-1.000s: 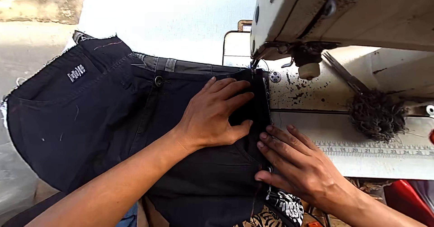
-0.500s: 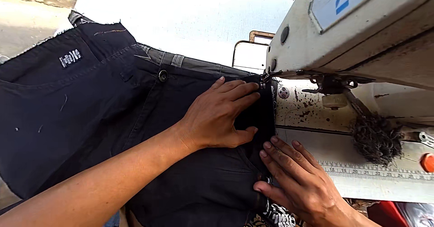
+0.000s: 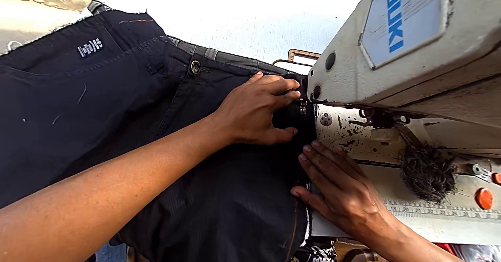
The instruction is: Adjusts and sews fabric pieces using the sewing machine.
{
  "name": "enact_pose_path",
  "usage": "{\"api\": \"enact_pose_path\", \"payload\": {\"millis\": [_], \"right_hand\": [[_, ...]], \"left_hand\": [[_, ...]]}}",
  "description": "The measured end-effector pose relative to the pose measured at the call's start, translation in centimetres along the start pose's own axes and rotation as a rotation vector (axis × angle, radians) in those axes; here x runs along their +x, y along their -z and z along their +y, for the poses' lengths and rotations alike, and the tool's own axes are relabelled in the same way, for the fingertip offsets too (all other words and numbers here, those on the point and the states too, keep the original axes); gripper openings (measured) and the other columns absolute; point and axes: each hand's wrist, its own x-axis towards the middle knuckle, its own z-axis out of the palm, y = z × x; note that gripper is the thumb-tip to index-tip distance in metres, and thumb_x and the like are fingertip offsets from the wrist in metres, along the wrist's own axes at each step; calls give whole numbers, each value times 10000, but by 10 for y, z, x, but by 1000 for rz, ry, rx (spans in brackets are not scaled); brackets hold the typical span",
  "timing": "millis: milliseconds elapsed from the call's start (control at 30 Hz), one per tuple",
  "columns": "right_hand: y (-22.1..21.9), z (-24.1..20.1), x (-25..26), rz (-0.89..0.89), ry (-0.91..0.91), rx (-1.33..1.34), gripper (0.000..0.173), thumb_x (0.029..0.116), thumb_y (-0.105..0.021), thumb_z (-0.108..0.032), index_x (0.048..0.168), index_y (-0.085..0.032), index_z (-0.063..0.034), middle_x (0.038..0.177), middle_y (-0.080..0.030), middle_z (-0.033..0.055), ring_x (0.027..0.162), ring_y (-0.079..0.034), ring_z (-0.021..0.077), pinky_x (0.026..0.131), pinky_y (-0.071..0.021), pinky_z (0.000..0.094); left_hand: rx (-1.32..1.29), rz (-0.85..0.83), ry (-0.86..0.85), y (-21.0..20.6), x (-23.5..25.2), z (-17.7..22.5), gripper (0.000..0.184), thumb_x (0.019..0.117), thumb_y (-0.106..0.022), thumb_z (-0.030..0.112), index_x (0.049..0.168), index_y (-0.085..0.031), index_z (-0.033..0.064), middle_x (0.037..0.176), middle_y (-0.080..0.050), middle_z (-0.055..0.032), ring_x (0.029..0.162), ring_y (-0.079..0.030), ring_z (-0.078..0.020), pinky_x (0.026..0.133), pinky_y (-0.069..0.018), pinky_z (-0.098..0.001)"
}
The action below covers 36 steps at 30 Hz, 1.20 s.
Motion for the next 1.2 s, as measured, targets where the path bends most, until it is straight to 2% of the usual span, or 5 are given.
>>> {"api": "enact_pose_path", "payload": {"millis": [667,767,1067,1133,1200], "right_hand": [[-10,33,39,59,-93,9,557,1033,-500,-568,1278,-722,-120,1292,-689,105,1224,-599,249,1150,-291,496],[-10,33,42,68,-117,55,544,1027,-513,-564,1300,-710,-137,1205,-665,123,1176,-578,219,1138,-279,429],[1,16,61,50,-197,218,373,1015,-579,-412,1213,-734,-136,1202,-714,98,1205,-606,131,1003,-414,249],[5,12,67,65,-198,274,352,966,-645,-296,1183,-755,-41,1176,-728,187,1152,-664,250,993,-458,358],[-3,27,46,5,-216,258,414,1012,-612,-446,1309,-706,-174,1272,-684,112,1229,-592,191,1044,-393,351]], "left_hand": [[-81,-112,33,18,47,-48,684,925,-549,633,1379,-669,136,1526,-541,-49,1429,-472,-254,1177,-350,-500],[-222,-18,172,34,77,-62,325,1012,-585,325,1137,-775,92,1236,-716,-94,1181,-664,-264,959,-533,-526],[-243,-492,261,59,146,-67,160,969,-670,213,911,-700,67,802,-636,-68,784,-619,-247,681,-489,-504],[-311,-452,250,61,147,-69,149,976,-654,153,923,-720,30,819,-648,-88,787,-615,-230,699,-487,-476],[-226,-395,303,52,143,-67,145,960,-656,191,987,-752,87,976,-697,-108,999,-640,-291,850,-467,-571]]}}
